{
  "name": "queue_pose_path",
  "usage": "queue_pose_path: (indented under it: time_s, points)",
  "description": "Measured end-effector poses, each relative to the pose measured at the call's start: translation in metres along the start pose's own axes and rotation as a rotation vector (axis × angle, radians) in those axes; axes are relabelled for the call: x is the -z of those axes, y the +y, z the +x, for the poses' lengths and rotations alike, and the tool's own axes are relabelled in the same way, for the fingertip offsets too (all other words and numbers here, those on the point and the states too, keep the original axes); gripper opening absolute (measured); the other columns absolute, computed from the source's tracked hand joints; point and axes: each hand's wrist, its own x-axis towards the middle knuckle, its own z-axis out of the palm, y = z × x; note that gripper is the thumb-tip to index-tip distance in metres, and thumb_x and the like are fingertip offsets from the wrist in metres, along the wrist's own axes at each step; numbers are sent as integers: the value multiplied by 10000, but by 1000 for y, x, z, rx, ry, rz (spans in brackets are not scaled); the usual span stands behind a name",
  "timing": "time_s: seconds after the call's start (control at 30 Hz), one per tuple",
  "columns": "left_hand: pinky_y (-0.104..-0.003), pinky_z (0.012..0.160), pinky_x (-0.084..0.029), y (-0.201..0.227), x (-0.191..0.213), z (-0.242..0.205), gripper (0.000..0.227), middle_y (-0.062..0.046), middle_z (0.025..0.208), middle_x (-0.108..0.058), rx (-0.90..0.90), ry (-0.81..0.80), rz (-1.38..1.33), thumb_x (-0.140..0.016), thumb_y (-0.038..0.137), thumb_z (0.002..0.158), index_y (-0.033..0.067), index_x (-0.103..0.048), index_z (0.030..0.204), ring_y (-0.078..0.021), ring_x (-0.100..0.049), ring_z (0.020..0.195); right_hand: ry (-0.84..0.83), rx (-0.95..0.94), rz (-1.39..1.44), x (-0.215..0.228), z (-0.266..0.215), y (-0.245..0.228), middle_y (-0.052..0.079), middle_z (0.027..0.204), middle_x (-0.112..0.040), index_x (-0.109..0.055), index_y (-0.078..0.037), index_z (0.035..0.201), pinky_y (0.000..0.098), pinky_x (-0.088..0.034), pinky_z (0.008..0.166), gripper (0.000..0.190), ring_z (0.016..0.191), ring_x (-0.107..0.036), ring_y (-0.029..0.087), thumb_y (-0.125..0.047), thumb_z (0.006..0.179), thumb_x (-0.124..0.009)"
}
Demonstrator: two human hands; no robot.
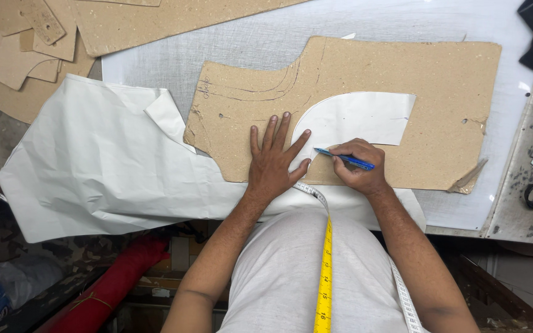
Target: The person places a cardboard pattern on white fabric, traces its outline with a blue pen, measures and marks points with a tape measure, and then cuts the fabric along the traced line using a rotary cutter.
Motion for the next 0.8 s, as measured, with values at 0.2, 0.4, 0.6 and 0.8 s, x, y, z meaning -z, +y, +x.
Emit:
queue_pose_path:
  time_s: [0.2, 0.4, 0.6, 0.8]
  points:
    - [-699, 1249, -24, -1, -2, 0, 699, -165, 1700, -201, -5, 7, 2, -615, 612, 966, 383, -390, 1587, -356, -157, 1583, -19, 10, -2, -1, 1, 2, 76, 921, -785, -750, -73, 944, 310, -632, 795, 123, 879, -768, 174, -18, 835, -758]
    - [-697, 1254, -28, -1, -2, 1, 697, -159, 1701, -200, -3, 21, -9, -619, 615, 965, 391, -392, 1585, -352, -159, 1585, -29, 21, -13, -1, 1, 2, 72, 910, -784, -749, -73, 938, 316, -633, 800, 126, 885, -767, 176, -17, 826, -762]
    - [-697, 1257, -33, -1, -3, 0, 703, -155, 1704, -197, -7, 25, -5, -626, 619, 967, 392, -388, 1588, -349, -160, 1586, -31, 17, -22, -3, 0, 3, 74, 902, -783, -752, -74, 939, 311, -636, 782, 117, 865, -766, 170, -31, 831, -762]
    - [-694, 1255, -35, -2, -4, 0, 703, -156, 1701, -199, -8, 27, 3, -620, 623, 968, 393, -387, 1590, -350, -159, 1584, 13, 0, -19, -3, 2, 2, 82, 924, -784, -752, -67, 960, 304, -637, 782, 109, 874, -767, 166, -28, 858, -752]
